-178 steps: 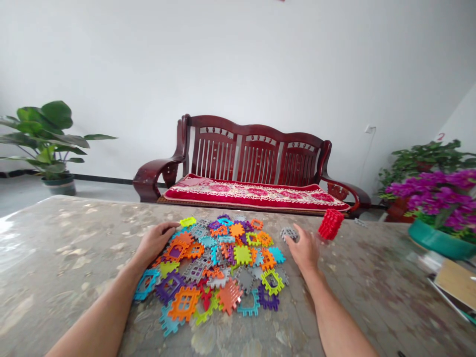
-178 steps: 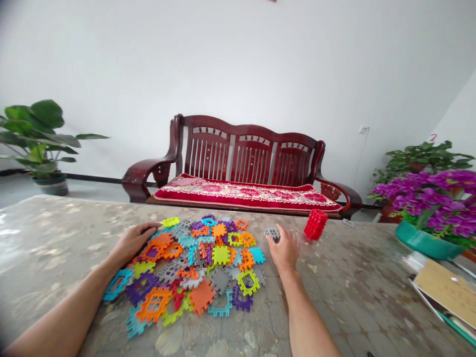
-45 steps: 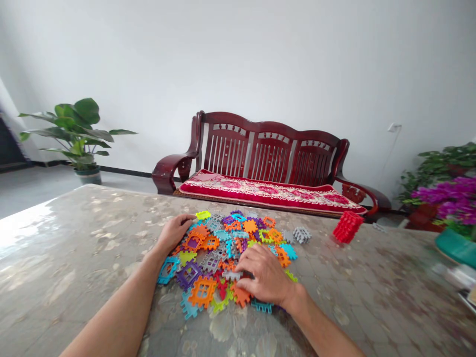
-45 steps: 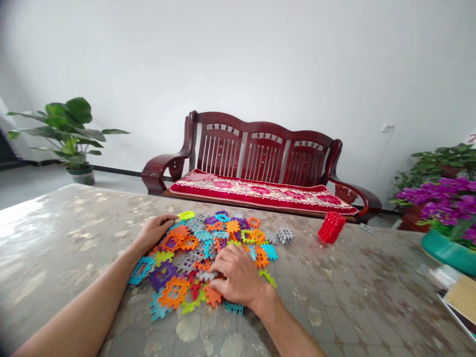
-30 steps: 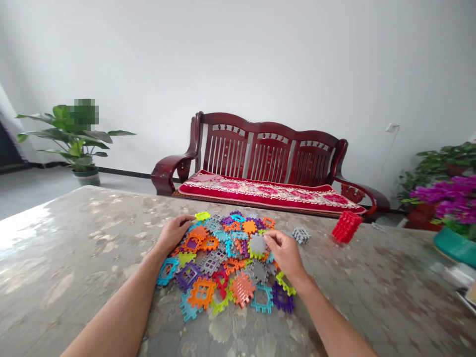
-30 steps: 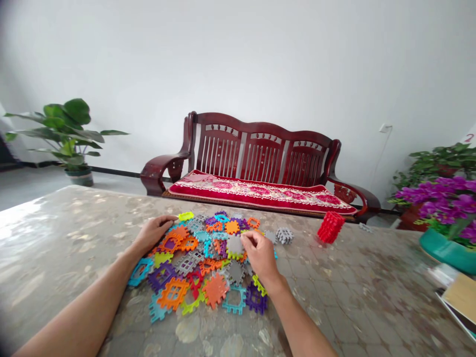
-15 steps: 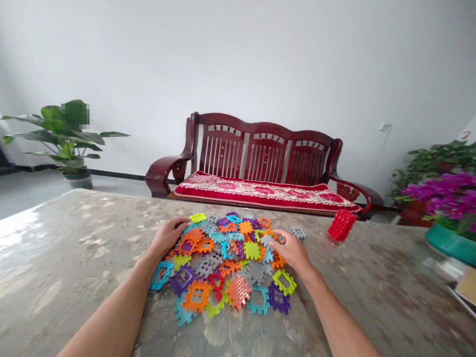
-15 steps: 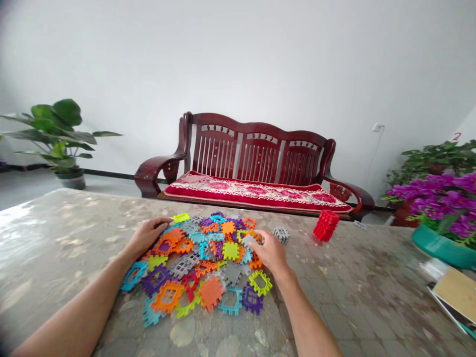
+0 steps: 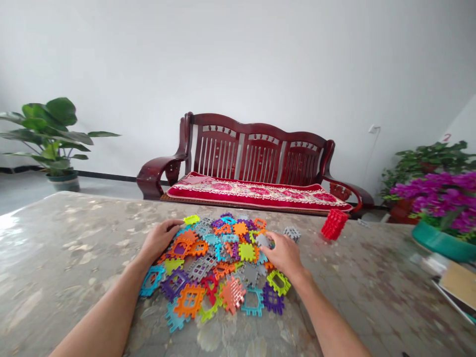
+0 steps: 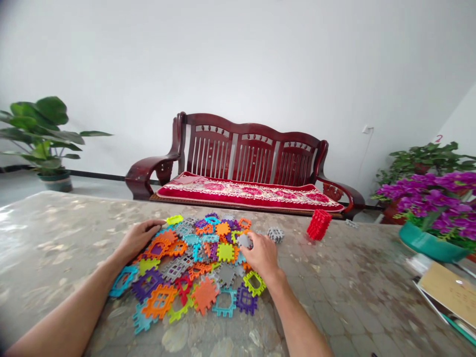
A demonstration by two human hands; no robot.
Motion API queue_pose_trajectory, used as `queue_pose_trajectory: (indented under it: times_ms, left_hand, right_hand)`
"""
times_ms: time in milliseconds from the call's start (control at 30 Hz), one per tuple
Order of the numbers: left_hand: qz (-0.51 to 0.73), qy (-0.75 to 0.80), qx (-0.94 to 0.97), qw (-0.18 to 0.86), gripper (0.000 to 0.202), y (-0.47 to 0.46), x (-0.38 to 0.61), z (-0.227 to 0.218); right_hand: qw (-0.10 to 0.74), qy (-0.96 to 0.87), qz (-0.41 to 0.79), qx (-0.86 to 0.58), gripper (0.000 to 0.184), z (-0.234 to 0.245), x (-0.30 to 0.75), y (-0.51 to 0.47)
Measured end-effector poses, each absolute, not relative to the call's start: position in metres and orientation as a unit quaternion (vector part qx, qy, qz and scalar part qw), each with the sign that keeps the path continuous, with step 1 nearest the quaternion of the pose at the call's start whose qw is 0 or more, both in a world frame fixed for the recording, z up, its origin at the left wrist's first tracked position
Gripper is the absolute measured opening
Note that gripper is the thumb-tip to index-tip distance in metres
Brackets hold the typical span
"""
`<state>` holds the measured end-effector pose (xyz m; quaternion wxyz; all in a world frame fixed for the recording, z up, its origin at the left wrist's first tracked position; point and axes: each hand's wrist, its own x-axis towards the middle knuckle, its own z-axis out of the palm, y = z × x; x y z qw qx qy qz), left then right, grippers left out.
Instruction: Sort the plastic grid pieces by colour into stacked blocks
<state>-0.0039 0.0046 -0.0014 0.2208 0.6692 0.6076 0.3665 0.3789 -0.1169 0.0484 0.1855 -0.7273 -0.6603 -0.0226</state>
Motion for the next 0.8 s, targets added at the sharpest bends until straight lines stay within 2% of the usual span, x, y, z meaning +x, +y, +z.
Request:
queue_pose_trajectory:
  times_ms: [167,267,633,800]
  left_hand:
    - [0.366,0.608,0.669,0.222,0.045,0.006,-0.004,-0.004]
    - [0.373,0.608,0.666,0.219,0.043,0.007,-0.004,-0.003]
    - [0.377,0.613,0.66,0.216,0.044,0.003,-0.002,0.004]
    - [0.373,0.61,0.664,0.219,0.045,0.005,-0.004,-0.001]
  right_hand:
    - [0.284,-0.602,-0.052,-0.744,0.04,0.052,0.408,-0.11]
    - [0.306,-0.554,-0.103,-0.767,0.041,0.049,0.438,-0.107]
    - [0.235,-0.52,-0.131,-0.81,0.044,0.034,0.47,-0.104]
    - [0.213,-0.502,-0.114,-0.831,0.061,0.031,0.467,-0.104]
